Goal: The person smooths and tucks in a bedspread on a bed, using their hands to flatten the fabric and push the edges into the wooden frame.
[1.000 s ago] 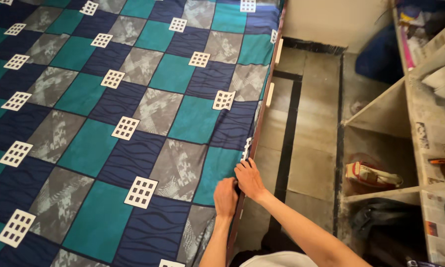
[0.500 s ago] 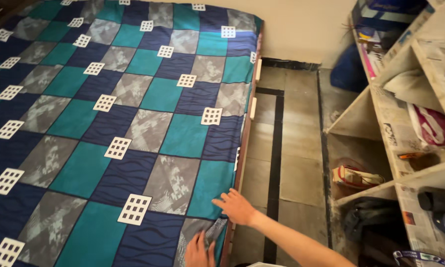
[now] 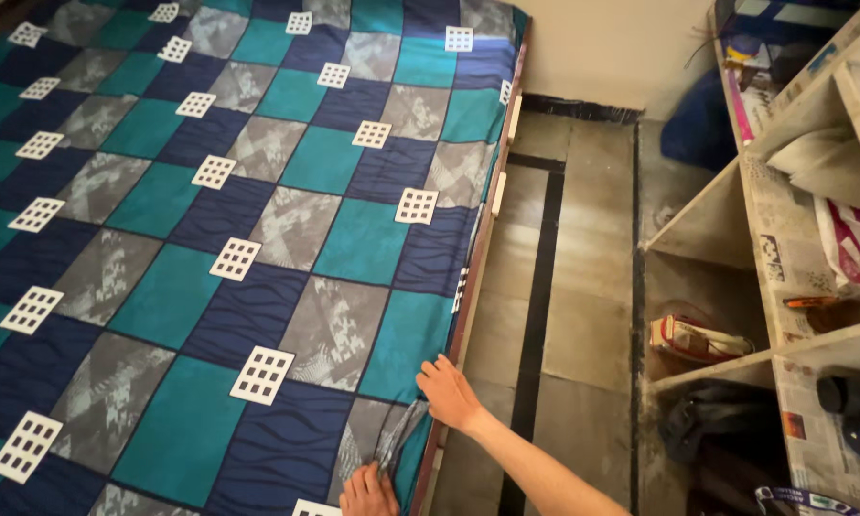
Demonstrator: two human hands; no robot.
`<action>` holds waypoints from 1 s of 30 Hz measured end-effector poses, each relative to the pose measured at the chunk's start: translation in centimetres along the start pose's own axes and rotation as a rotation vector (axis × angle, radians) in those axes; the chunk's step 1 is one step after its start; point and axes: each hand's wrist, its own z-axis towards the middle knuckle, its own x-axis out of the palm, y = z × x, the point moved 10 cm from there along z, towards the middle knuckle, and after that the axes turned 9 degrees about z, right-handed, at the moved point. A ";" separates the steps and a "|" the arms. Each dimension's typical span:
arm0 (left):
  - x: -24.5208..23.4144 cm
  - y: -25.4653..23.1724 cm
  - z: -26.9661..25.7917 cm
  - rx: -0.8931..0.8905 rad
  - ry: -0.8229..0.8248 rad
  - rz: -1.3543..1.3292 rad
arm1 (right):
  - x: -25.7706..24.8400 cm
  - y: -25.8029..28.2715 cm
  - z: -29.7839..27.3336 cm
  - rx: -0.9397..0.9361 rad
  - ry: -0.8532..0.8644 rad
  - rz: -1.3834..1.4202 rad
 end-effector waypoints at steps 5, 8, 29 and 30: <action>-2.2 -1.1 2.4 -0.033 -0.004 -0.036 | 0.7 1.0 0.3 0.060 0.086 -0.017; -1.1 -0.6 1.9 -0.046 0.088 -0.054 | 1.3 4.3 -1.0 0.065 0.061 -0.073; -8.8 5.5 -7.8 0.066 0.118 -0.242 | 6.5 15.0 -10.2 0.199 0.040 -0.036; -10.1 5.9 -9.0 0.054 0.031 -0.243 | 6.9 15.7 -11.0 0.189 0.057 -0.053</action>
